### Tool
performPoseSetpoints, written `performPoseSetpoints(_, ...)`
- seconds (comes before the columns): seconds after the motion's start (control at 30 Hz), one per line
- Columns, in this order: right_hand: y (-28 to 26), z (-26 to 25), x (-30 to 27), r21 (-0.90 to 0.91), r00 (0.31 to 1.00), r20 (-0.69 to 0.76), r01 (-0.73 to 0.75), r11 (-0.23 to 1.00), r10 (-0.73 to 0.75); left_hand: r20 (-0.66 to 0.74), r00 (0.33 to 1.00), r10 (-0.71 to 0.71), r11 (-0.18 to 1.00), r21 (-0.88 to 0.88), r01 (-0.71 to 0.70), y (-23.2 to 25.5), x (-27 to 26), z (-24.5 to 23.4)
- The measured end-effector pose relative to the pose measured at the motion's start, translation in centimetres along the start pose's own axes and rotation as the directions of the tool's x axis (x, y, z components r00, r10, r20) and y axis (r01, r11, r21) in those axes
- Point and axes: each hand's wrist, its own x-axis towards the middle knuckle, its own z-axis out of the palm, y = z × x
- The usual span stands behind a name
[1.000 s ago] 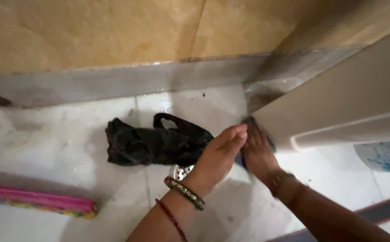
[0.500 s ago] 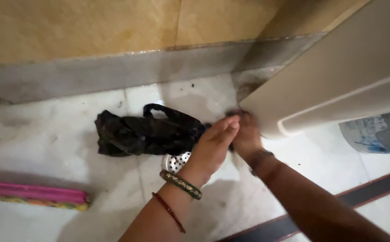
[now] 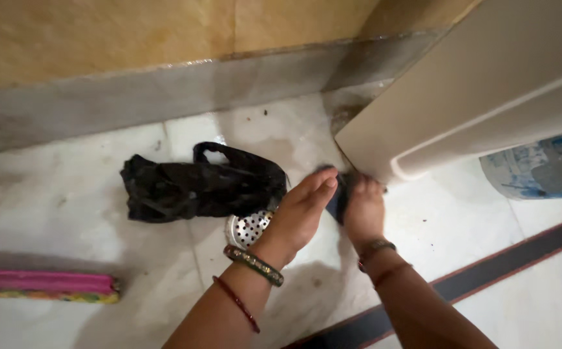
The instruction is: The person cleans a bathroom sink and the surrounding wall and floor using a cloth, then washes small plastic containers in the sink by hand.
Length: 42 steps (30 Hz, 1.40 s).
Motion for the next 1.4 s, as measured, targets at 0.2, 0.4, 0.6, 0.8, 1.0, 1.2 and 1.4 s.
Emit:
performPoseSetpoints(0.2, 0.3, 5.5, 2.9, -0.093, 0.982, 0.177, 0.078, 0.993, -0.06, 0.012, 1.0, 0.001, 0.993, 0.114, -0.002, -2.1, 2.6, 1.8)
performPoseSetpoints(0.4, 0.0, 0.5, 0.3, 0.136, 0.954, 0.277, -0.152, 0.979, 0.109, 0.013, 1.0, -0.018, 0.996, 0.093, 0.017, -2.0, 1.7, 1.6)
performPoseSetpoints(0.6, -1.7, -0.7, -0.7, 0.163, 0.998, -0.043, -0.044, 0.986, 0.052, -0.003, 0.999, 0.041, 0.994, 0.099, -0.041, -2.7, 0.5, 0.6)
performPoseSetpoints(0.8, -2.4, 10.4, 8.6, -0.299, 0.961, -0.045, 0.248, 0.921, -0.274, 0.022, 1.0, 0.011, 0.993, 0.117, -0.013, -3.2, 0.9, 1.7)
performPoseSetpoints(1.0, -0.3, 4.5, 3.2, -0.208, 0.945, 0.29, 0.215, 0.954, -0.15, -0.026, 0.997, 0.07, 0.994, 0.088, -0.068, -0.9, 1.4, 0.4)
performPoseSetpoints(1.2, -1.9, 2.5, 1.3, -0.331, 0.98, 0.174, 0.154, 0.931, -0.1, -0.033, 0.979, 0.2, 0.97, 0.148, -0.193, -1.9, 2.7, -0.3)
performPoseSetpoints(1.4, -1.4, 9.0, 6.0, -0.123, 0.986, -0.054, 0.149, 0.981, -0.157, -0.029, 0.991, 0.128, 0.967, 0.224, -0.119, -2.5, 5.2, 0.8)
